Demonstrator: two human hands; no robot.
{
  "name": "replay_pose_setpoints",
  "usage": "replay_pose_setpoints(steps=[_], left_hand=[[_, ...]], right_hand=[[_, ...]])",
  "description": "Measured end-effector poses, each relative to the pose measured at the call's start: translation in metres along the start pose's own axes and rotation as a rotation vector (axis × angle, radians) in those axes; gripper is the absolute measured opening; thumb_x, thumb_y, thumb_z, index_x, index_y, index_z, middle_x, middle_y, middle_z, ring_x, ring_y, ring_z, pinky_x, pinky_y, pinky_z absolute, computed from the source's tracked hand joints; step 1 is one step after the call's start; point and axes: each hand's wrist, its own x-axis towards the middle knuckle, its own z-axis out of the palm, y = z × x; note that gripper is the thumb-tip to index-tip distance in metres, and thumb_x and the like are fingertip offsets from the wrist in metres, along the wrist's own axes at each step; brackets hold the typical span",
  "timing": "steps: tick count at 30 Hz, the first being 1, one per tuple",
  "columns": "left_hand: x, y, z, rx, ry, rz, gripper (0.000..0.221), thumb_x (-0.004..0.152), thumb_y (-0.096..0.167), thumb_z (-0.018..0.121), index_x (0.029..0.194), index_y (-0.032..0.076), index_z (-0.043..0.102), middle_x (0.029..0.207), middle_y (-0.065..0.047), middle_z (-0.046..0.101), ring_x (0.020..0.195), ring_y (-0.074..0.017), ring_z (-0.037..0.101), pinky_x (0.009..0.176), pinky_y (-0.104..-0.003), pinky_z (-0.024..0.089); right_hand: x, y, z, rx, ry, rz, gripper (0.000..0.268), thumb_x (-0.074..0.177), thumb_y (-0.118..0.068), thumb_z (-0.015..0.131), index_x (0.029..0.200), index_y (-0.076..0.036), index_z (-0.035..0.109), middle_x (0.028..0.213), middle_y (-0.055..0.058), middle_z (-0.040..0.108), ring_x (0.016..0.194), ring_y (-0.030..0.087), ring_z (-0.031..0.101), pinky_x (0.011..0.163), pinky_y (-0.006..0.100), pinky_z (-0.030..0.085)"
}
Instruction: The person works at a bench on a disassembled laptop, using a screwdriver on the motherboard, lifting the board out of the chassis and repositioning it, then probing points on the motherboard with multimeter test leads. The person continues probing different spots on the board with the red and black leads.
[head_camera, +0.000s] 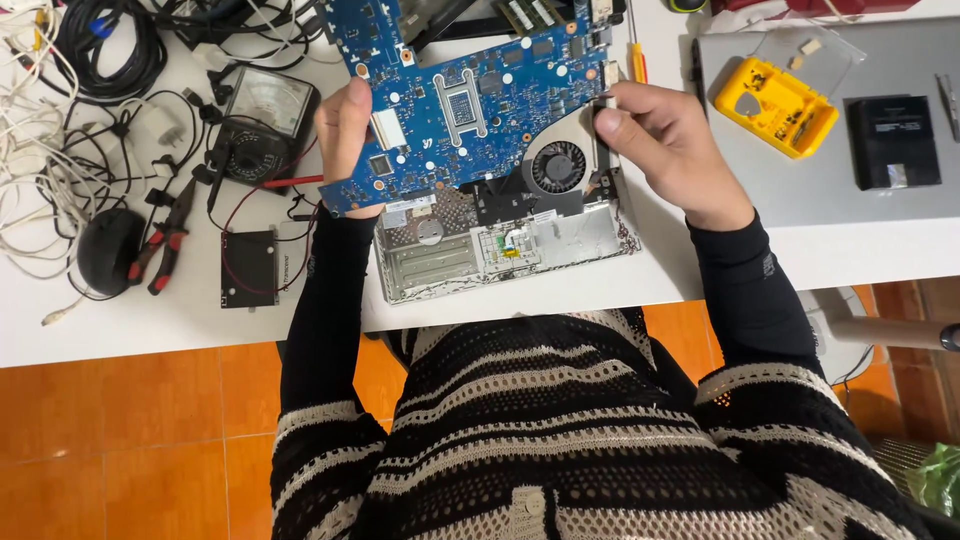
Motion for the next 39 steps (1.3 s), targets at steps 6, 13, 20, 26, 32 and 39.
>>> replay_pose_setpoints(steps=[6,13,20,26,32,39], left_hand=[[0.003,-0.03,-0.025,-0.043,0.033,-0.175,0.054,0.106,0.054,0.058,0.101,0.002,0.067,0.086,-0.001,0.069,0.07,-0.0067,0.062,0.06,-0.025,0.047],[-0.007,-0.023,-0.019,-0.064,-0.039,-0.194,0.055,0.111,0.053,0.056,0.115,-0.001,0.067,0.097,-0.004,0.07,0.081,-0.0067,0.064,0.074,-0.026,0.049],[-0.002,-0.006,-0.011,-0.059,0.023,-0.101,0.061,0.107,0.059,0.052,0.118,0.0,0.065,0.1,-0.005,0.071,0.081,-0.0086,0.068,0.071,-0.027,0.055],[-0.002,0.001,-0.009,0.076,0.091,-0.009,0.072,0.105,0.068,0.048,0.12,-0.001,0.062,0.103,-0.007,0.073,0.085,-0.0107,0.072,0.072,-0.027,0.059],[-0.003,-0.026,-0.033,0.186,0.121,0.027,0.068,0.107,0.066,0.048,0.11,0.0,0.063,0.094,-0.002,0.067,0.081,-0.007,0.062,0.072,-0.026,0.049],[-0.007,-0.014,-0.021,0.211,0.115,0.037,0.067,0.108,0.064,0.049,0.101,0.0,0.065,0.089,0.0,0.065,0.079,-0.006,0.056,0.072,-0.026,0.044]], right_hand=[[0.001,0.009,0.004,0.152,0.085,-0.02,0.025,0.118,-0.023,0.058,0.112,0.0,0.064,0.09,-0.009,0.053,0.083,0.002,0.041,0.081,0.021,0.035],[0.003,0.009,0.003,0.049,0.094,-0.029,0.028,0.117,-0.026,0.057,0.113,0.0,0.065,0.091,-0.009,0.053,0.083,0.002,0.041,0.078,0.021,0.035],[0.008,-0.006,-0.009,-0.421,0.275,-0.398,0.03,0.118,-0.024,0.056,0.132,0.002,0.063,0.107,-0.002,0.063,0.1,0.008,0.059,0.091,0.024,0.047],[0.001,0.002,-0.011,-0.719,0.412,-0.488,0.008,0.116,-0.001,0.067,0.12,-0.002,0.074,0.105,0.01,0.054,0.096,0.018,0.056,0.079,0.028,0.041],[0.002,-0.005,0.017,-0.99,0.273,-0.554,0.034,0.101,0.001,0.073,0.134,-0.008,0.076,0.1,0.007,0.046,0.093,0.021,0.048,0.077,0.031,0.041],[0.003,0.0,0.019,-1.062,0.256,-0.554,0.033,0.101,0.001,0.073,0.134,-0.006,0.073,0.103,0.008,0.045,0.091,0.022,0.047,0.077,0.032,0.04]])
